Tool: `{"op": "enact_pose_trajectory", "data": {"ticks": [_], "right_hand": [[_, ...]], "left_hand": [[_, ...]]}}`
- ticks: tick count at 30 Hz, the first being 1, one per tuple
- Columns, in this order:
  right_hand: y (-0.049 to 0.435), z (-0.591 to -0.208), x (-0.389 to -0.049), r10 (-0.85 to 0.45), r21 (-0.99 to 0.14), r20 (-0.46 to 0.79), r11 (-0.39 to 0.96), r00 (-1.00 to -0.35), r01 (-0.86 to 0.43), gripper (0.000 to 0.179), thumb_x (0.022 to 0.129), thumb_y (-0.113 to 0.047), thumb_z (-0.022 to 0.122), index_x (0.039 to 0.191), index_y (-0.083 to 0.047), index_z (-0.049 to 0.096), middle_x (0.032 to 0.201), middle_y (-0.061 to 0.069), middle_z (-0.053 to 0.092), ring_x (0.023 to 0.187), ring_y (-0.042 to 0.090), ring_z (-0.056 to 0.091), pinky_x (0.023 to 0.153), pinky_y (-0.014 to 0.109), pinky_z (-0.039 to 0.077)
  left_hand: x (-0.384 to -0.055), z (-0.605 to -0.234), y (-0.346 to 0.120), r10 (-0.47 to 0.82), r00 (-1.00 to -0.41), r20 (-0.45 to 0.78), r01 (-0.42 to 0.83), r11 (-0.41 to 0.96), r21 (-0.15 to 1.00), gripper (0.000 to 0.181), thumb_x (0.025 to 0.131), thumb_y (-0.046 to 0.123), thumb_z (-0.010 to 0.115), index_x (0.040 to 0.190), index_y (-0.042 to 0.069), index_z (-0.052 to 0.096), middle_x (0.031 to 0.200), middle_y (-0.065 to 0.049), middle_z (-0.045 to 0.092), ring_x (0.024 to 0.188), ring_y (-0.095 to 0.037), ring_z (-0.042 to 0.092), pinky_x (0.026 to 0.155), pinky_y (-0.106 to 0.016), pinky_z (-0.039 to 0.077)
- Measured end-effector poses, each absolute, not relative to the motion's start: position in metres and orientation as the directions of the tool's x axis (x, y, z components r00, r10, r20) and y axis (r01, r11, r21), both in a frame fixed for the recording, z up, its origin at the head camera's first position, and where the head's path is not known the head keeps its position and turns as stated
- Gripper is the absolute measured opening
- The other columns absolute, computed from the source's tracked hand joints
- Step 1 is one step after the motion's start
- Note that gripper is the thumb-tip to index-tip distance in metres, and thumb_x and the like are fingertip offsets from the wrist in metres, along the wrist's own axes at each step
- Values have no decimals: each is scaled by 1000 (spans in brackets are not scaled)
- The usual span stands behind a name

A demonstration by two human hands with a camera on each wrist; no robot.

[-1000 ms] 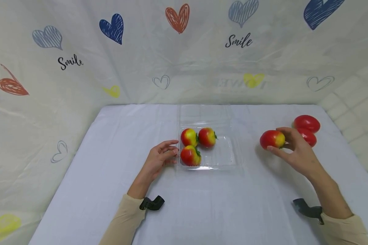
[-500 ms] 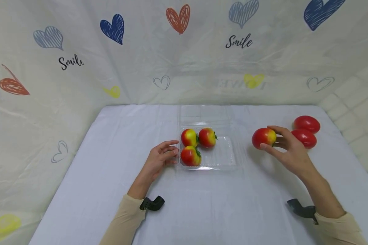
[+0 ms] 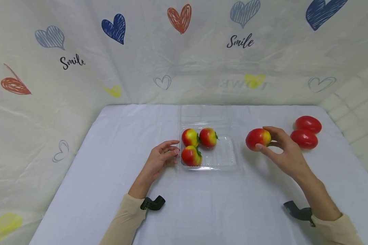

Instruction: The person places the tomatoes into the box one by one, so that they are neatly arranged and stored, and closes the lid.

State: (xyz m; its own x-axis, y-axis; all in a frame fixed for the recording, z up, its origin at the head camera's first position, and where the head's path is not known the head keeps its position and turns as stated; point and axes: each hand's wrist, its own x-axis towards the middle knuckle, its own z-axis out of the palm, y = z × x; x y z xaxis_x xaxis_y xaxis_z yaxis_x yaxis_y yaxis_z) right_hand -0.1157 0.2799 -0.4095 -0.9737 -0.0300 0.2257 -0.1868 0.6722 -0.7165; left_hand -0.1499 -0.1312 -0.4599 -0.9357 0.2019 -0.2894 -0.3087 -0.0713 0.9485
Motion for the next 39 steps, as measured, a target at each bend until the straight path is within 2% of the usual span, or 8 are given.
{"op": "enact_pose_trajectory", "data": {"ticks": [13, 24, 27, 33, 35, 39], "right_hand": [[262, -409, -110, -51, -740, 248, 634, -967, -223, 67, 90, -22, 82, 149, -14, 52, 140, 15, 63, 106, -17, 50, 85, -4, 42], [248, -410, -108, -93, -715, 300, 637, -950, -288, 70, 86, -17, 84, 149, -16, 53, 136, 13, 61, 110, -18, 48, 85, -4, 41], [242, -409, -108, -94, -709, 296, 646, -951, -284, 70, 87, -18, 85, 149, -17, 54, 135, 9, 62, 112, -10, 51, 85, -3, 42], [235, -408, -108, -104, -706, 279, 652, -955, -277, 69, 88, -21, 84, 149, -17, 53, 138, 10, 61, 120, 24, 59, 86, -2, 39], [234, -409, -108, -113, -704, 279, 651, -953, -284, 69, 88, -21, 84, 150, -17, 53, 139, 11, 61, 120, 26, 59, 86, -1, 39], [230, -410, -109, -128, -706, 273, 646, -953, -289, 69, 88, -22, 84, 150, -20, 53, 139, 9, 62, 120, 24, 58, 87, 2, 42]], "left_hand": [[-149, -461, -131, 219, -937, -273, -296, -81, 952, 43, 101, 11, 67, 143, 5, 59, 102, 2, 69, 92, -12, 67, 75, -23, 63], [-149, -460, -130, 215, -938, -272, -296, -83, 952, 41, 101, 11, 67, 141, 7, 61, 103, 1, 69, 92, -13, 67, 76, -24, 63], [-150, -460, -130, 216, -937, -273, -296, -82, 952, 41, 101, 11, 67, 141, 7, 61, 103, 1, 69, 92, -13, 67, 76, -24, 63], [-150, -460, -131, 218, -937, -272, -295, -80, 952, 41, 101, 11, 67, 141, 7, 61, 102, 1, 69, 91, -13, 66, 75, -23, 63], [-150, -460, -131, 216, -937, -274, -296, -76, 952, 41, 101, 11, 67, 141, 7, 61, 102, 1, 69, 91, -13, 66, 76, -23, 63], [-150, -460, -131, 212, -937, -278, -298, -73, 952, 40, 100, 10, 67, 140, 7, 62, 102, 1, 69, 91, -13, 67, 75, -24, 63]]}}
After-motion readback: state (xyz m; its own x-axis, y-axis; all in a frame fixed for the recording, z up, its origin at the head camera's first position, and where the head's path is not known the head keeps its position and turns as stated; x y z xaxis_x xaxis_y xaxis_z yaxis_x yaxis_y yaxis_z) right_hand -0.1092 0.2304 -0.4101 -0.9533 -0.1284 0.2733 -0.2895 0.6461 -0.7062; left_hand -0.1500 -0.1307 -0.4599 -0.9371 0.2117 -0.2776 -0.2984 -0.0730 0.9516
